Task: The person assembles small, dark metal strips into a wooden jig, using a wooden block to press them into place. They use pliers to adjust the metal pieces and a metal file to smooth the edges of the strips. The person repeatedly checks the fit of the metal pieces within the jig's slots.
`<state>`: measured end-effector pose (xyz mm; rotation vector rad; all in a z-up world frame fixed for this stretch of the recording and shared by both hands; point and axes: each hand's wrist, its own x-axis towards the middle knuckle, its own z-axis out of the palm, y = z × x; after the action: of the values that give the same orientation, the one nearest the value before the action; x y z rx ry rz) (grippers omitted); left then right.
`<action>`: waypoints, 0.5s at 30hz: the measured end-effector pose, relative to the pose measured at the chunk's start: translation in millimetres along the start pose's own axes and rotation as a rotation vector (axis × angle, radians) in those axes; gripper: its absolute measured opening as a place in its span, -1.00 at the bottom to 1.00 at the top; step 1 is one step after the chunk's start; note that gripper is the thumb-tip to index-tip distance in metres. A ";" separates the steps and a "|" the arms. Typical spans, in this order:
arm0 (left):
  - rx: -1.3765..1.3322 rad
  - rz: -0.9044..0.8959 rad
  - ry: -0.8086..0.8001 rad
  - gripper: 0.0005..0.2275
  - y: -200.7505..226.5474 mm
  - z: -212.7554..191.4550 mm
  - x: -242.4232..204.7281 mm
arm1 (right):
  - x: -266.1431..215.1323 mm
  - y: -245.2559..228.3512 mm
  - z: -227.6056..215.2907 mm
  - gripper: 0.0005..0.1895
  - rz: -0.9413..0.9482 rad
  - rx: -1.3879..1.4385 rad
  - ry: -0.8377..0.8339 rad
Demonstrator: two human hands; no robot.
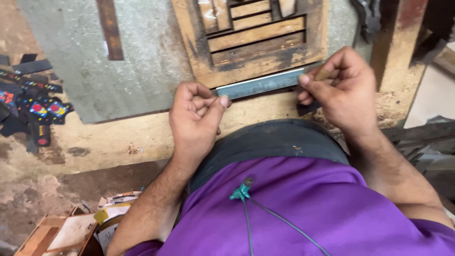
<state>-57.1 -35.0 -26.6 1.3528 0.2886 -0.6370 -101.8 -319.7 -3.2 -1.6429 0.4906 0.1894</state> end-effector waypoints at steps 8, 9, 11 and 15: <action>0.504 0.209 0.004 -0.75 9.7 -1.3 -2.3 | -4.4 -0.7 -0.6 -0.68 -0.060 -0.485 0.077; 0.546 0.212 0.020 -0.75 16.0 -2.5 -2.4 | -4.4 -1.9 -5.6 -0.66 -0.128 -0.595 0.071; 0.630 0.220 0.056 -0.74 29.7 -6.1 -0.2 | -3.1 -9.0 -21.9 -0.73 -0.275 -0.604 0.099; 0.893 0.198 -0.001 -0.73 51.6 -11.2 4.5 | 10.1 -31.2 -45.7 -0.79 -0.532 -0.817 0.225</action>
<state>-21.8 -21.2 10.4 2.1987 -0.1662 -0.6204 -87.0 -364.5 27.3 -2.5494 0.1135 -0.2305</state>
